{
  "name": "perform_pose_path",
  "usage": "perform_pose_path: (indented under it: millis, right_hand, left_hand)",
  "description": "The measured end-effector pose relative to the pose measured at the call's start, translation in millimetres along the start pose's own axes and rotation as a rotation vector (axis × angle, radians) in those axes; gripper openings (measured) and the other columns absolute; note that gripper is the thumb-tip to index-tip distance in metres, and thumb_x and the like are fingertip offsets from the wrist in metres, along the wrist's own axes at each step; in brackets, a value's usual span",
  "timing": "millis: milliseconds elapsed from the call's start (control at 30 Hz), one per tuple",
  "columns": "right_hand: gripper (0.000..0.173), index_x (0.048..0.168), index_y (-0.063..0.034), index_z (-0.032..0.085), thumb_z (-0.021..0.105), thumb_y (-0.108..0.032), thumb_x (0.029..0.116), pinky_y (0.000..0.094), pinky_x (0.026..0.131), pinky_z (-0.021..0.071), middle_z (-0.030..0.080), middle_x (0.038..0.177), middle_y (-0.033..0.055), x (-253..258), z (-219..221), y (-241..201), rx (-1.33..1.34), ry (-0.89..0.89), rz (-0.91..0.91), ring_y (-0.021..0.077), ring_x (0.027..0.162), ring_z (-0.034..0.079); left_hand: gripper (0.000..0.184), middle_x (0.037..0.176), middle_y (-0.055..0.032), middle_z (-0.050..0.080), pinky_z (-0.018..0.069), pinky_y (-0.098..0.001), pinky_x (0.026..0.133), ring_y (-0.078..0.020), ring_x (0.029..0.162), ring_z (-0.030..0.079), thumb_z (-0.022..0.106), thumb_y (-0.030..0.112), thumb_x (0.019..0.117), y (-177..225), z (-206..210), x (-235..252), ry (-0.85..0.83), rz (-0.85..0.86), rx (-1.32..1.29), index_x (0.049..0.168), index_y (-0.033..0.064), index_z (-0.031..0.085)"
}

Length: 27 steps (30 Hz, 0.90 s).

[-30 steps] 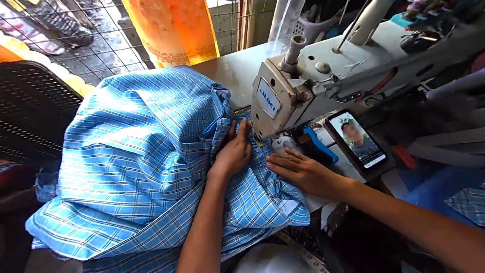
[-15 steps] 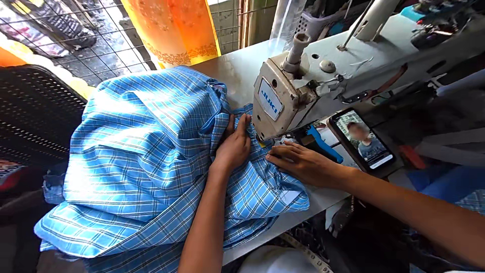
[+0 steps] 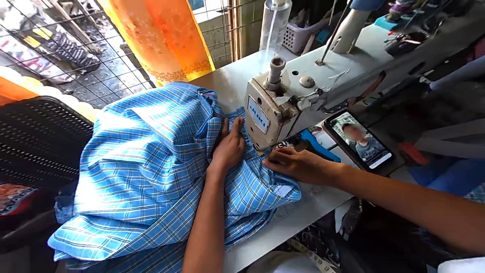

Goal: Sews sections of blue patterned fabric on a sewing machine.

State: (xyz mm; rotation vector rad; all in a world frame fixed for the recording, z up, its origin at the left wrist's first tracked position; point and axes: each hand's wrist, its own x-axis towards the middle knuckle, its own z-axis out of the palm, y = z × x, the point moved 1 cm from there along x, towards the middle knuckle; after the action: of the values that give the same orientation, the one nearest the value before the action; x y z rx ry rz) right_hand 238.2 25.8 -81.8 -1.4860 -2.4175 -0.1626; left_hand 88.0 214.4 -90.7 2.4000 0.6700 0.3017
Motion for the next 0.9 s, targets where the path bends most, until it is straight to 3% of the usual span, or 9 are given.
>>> perform_pose_path:
  millis: [100,200,267,433,533,633,700,800,900]
  right_hand:
    - [0.034,0.126,-0.0076,0.07,0.059,0.002,0.0947,0.0398,0.085,0.0583,0.069,0.114,0.0135,-0.1,1.5,2.4,0.011,-0.005,0.01,0.0302,0.107,0.068]
    - [0.034,0.124,-0.0079,0.071,0.06,0.003,0.0946,0.0416,0.087,0.0578,0.07,0.116,0.0135,-0.9,4.8,2.6,0.03,0.02,0.022,0.0305,0.108,0.068]
    - [0.036,0.125,-0.0075,0.072,0.06,0.006,0.0934,0.0435,0.093,0.0561,0.07,0.119,0.0142,-3.1,2.2,-3.0,0.082,0.016,0.079,0.0311,0.113,0.067]
    - [0.037,0.128,-0.003,0.07,0.057,0.008,0.0954,0.0462,0.095,0.0569,0.072,0.119,0.0165,-26.6,-22.8,-26.9,0.262,0.09,0.461,0.0312,0.11,0.07]
    - [0.025,0.118,0.0007,0.071,0.054,-0.013,0.1059,0.0478,0.083,0.0593,0.073,0.1,0.0178,-44.2,-43.6,-49.7,0.483,-0.005,0.838,0.0298,0.086,0.072]
    - [0.032,0.121,0.0025,0.067,0.051,-0.022,0.1078,0.04,0.083,0.0607,0.072,0.103,0.0166,-51.5,-51.7,-85.6,0.953,-0.18,1.007,0.022,0.086,0.073]
    - [0.036,0.133,0.0027,0.06,0.055,-0.021,0.1066,0.0367,0.084,0.0611,0.071,0.109,0.016,-48.6,-43.8,-112.7,1.295,-0.208,1.06,0.0197,0.091,0.073]
    - [0.043,0.147,-0.0028,0.047,0.052,-0.02,0.1078,0.0325,0.091,0.0583,0.067,0.122,0.0122,-35.3,-28.2,-145.7,1.751,-0.18,1.104,0.0173,0.103,0.07]
    - [0.039,0.146,-0.0036,0.043,0.043,-0.022,0.111,0.0309,0.096,0.0539,0.061,0.132,0.0095,-10.8,-16.1,-172.5,2.109,-0.064,1.146,0.0156,0.113,0.065]
  left_hand:
    - [0.052,0.166,-0.0087,0.033,0.0125,-0.0539,0.127,-0.0357,0.158,0.014,0.039,0.016,0.1094,-0.5,-7.8,7.2,-0.054,0.014,-0.017,0.16,0.0053,0.031]
    - [0.044,0.143,-0.0184,0.059,0.0446,-0.0576,0.109,-0.0374,0.132,0.057,0.045,0.007,0.1062,18.3,-42.3,-9.6,-0.083,0.041,0.01,0.15,0.0022,0.046]
    - [0.041,0.127,-0.015,0.07,0.0481,-0.0606,0.101,-0.0335,0.119,0.066,0.052,0.002,0.1009,41.7,-72.6,-37.7,-0.161,0.125,0.06,0.142,0.0052,0.057]
    - [0.076,0.156,0.0,0.051,0.0067,-0.0742,0.119,-0.0372,0.156,0.021,0.083,0.047,0.0806,55.6,-82.8,-85.9,-0.589,0.199,0.174,0.148,0.0229,0.057]
    - [0.085,0.147,-0.0035,0.059,-0.002,-0.0776,0.116,-0.0375,0.154,0.026,0.086,0.051,0.0756,60.7,-73.8,-96.4,-0.609,0.256,0.262,0.15,0.0245,0.055]
    - [0.034,0.099,-0.0087,0.075,0.0281,-0.0631,0.118,-0.0256,0.111,0.069,0.067,0.037,0.0972,67.4,-75.8,-100.2,-0.457,0.493,0.281,0.108,0.0066,0.077]
    - [0.033,0.085,-0.0025,0.07,0.0509,-0.0382,0.102,-0.0106,0.09,0.069,0.058,0.03,0.1017,77.3,-84.3,-100.0,-0.396,0.576,0.188,0.087,0.0053,0.074]
    - [0.032,0.082,0.0038,0.059,0.0473,-0.0173,0.065,0.0002,0.072,0.054,0.052,0.029,0.1041,99.0,-88.5,-103.3,-0.415,0.512,0.097,0.089,0.0081,0.07]
    - [0.03,0.069,-0.0002,0.057,0.0458,-0.027,0.056,-0.0081,0.06,0.053,0.05,0.026,0.1054,136.0,-75.7,-121.7,-0.369,0.448,0.125,0.091,0.0057,0.068]
